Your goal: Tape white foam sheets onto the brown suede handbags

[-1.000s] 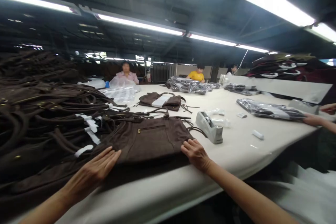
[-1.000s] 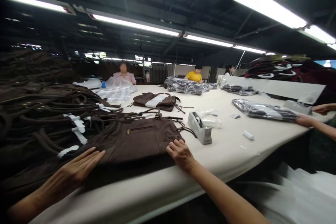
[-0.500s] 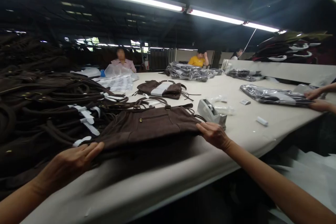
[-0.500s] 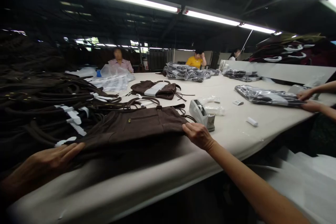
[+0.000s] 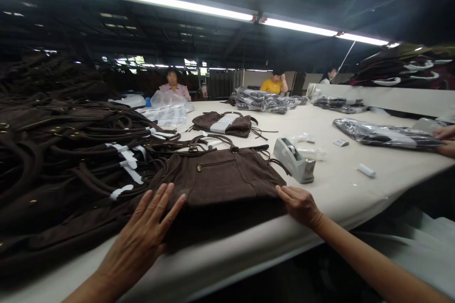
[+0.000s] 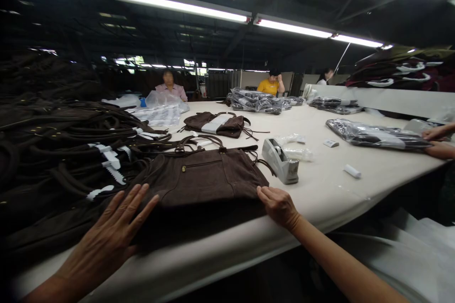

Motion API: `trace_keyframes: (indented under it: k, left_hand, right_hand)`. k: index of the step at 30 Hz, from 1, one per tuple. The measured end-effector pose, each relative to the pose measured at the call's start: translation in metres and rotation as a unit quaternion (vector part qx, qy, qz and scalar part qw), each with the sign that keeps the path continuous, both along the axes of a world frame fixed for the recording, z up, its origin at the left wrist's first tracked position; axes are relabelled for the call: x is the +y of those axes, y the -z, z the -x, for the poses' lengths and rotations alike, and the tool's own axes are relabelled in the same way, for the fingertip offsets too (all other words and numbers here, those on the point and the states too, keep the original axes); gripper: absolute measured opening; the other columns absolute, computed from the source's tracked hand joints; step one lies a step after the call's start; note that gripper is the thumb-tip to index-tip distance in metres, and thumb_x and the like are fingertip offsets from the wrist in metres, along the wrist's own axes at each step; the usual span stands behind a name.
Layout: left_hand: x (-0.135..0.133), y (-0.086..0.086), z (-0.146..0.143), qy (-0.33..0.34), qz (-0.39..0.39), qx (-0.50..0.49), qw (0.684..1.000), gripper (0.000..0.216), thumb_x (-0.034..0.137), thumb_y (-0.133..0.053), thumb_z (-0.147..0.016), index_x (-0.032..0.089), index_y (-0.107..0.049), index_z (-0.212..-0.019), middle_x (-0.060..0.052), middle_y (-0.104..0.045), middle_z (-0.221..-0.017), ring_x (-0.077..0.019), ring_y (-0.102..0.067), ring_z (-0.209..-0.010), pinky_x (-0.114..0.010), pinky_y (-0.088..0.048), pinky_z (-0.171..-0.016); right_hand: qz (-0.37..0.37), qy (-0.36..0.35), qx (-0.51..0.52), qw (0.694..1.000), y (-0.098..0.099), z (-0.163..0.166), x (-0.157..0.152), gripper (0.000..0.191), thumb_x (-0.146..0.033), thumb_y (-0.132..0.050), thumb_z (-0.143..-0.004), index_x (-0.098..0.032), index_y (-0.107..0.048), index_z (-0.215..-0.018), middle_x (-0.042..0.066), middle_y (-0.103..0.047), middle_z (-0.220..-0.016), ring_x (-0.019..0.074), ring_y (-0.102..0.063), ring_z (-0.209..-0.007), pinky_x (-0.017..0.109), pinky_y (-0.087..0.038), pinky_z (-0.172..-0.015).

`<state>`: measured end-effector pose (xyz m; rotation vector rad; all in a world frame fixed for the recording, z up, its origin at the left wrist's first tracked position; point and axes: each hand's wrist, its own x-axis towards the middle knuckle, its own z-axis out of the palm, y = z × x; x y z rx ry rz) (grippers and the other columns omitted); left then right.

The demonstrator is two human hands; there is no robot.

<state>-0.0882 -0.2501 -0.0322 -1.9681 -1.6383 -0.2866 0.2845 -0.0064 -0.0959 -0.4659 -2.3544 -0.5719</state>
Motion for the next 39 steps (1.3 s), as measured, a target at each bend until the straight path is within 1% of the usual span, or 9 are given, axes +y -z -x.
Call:
trace_keyframes:
  k: [5,9,15,20,23,26,32,34,39]
  left_hand:
    - [0.02,0.011,-0.006,0.022,0.054,0.035,0.998,0.083,0.007,-0.053,-0.072,0.021,-0.025,-0.149,-0.014,-0.055,-0.135,-0.0264,-0.059,-0.114,-0.042,-0.049,-0.097]
    - [0.016,0.035,0.005,0.101,0.081,0.074,0.989,0.066,0.0,-0.039,-0.081,0.021,-0.039,-0.143,-0.008,-0.065,-0.123,-0.0173,-0.067,-0.097,-0.026,-0.055,-0.082]
    - [0.01,0.051,0.01,0.11,0.046,0.061,0.991,0.066,0.001,-0.034,-0.085,0.026,-0.034,-0.146,-0.008,-0.06,-0.131,-0.018,-0.065,-0.105,-0.028,-0.053,-0.087]
    - [0.009,0.049,0.005,0.096,0.02,0.067,0.993,0.062,0.004,-0.034,-0.088,0.025,-0.034,-0.146,-0.01,-0.061,-0.131,-0.0195,-0.066,-0.105,-0.03,-0.054,-0.088]
    - [0.006,0.046,0.001,0.084,0.031,0.059,0.994,0.06,0.004,-0.035,-0.088,0.025,-0.037,-0.144,-0.01,-0.059,-0.132,-0.0201,-0.065,-0.108,-0.032,-0.055,-0.089]
    - [0.004,0.047,0.001,0.069,0.044,0.038,0.996,0.06,0.004,-0.036,-0.088,0.027,-0.037,-0.144,-0.01,-0.058,-0.134,-0.0203,-0.063,-0.113,-0.032,-0.054,-0.092]
    - [-0.001,0.059,0.006,0.043,0.013,-0.014,0.999,0.074,-0.001,-0.032,-0.079,0.032,-0.032,-0.146,-0.008,-0.054,-0.138,-0.0188,-0.056,-0.121,-0.03,-0.052,-0.094]
    - [-0.005,0.056,0.004,0.025,0.033,-0.034,0.999,0.075,0.003,-0.04,-0.078,0.033,-0.03,-0.146,-0.006,-0.052,-0.14,-0.0214,-0.055,-0.122,-0.034,-0.053,-0.094]
    - [-0.003,0.02,-0.008,-0.017,0.117,-0.113,0.987,0.059,0.044,-0.057,-0.085,0.025,-0.044,-0.14,-0.009,-0.055,-0.136,-0.0284,-0.057,-0.12,-0.039,-0.057,-0.088]
  right_hand:
    - [0.02,0.021,-0.012,0.999,0.002,-0.001,-0.003,0.048,0.001,-0.042,-0.076,-0.013,-0.064,-0.116,0.007,-0.068,-0.087,0.0159,-0.06,-0.072,0.027,-0.047,-0.067]
    - [0.077,0.107,-0.081,0.988,-0.023,0.001,-0.022,0.05,-0.004,-0.049,-0.071,-0.013,-0.062,-0.119,0.01,-0.066,-0.1,0.0199,-0.061,-0.08,0.03,-0.049,-0.07]
    - [0.177,0.128,-0.205,0.954,-0.117,0.007,-0.052,0.067,-0.039,-0.07,-0.075,-0.02,-0.05,-0.136,0.018,-0.046,-0.139,0.0359,-0.041,-0.129,0.05,-0.039,-0.101]
    - [0.203,-0.023,-0.155,0.966,-0.221,0.062,-0.066,0.05,-0.042,-0.055,-0.091,-0.023,-0.048,-0.137,0.012,-0.046,-0.141,0.0285,-0.043,-0.129,0.048,-0.035,-0.106]
    - [0.206,-0.13,-0.123,0.962,-0.253,0.107,-0.064,0.048,-0.044,-0.039,-0.098,-0.022,-0.042,-0.141,0.006,-0.046,-0.141,0.0266,-0.04,-0.131,0.052,-0.031,-0.106]
    - [0.213,-0.146,-0.078,0.963,-0.216,0.135,-0.058,0.051,-0.047,-0.032,-0.099,-0.024,-0.036,-0.144,0.003,-0.037,-0.148,0.0284,-0.027,-0.139,0.055,-0.022,-0.109]
    - [0.414,0.039,-0.137,0.899,-0.047,0.121,-0.049,0.057,-0.053,-0.039,-0.095,-0.026,-0.038,-0.145,0.012,-0.032,-0.153,0.0291,-0.023,-0.143,0.053,-0.022,-0.114]
    - [0.444,0.046,-0.149,0.882,-0.026,0.113,-0.045,0.059,-0.058,-0.034,-0.094,-0.028,-0.037,-0.145,0.01,-0.026,-0.155,0.0283,-0.017,-0.144,0.052,-0.018,-0.115]
    - [0.456,0.031,-0.147,0.877,-0.029,0.115,-0.043,0.06,-0.062,-0.034,-0.093,-0.032,-0.037,-0.145,0.008,-0.024,-0.156,0.0272,-0.015,-0.145,0.052,-0.016,-0.116]
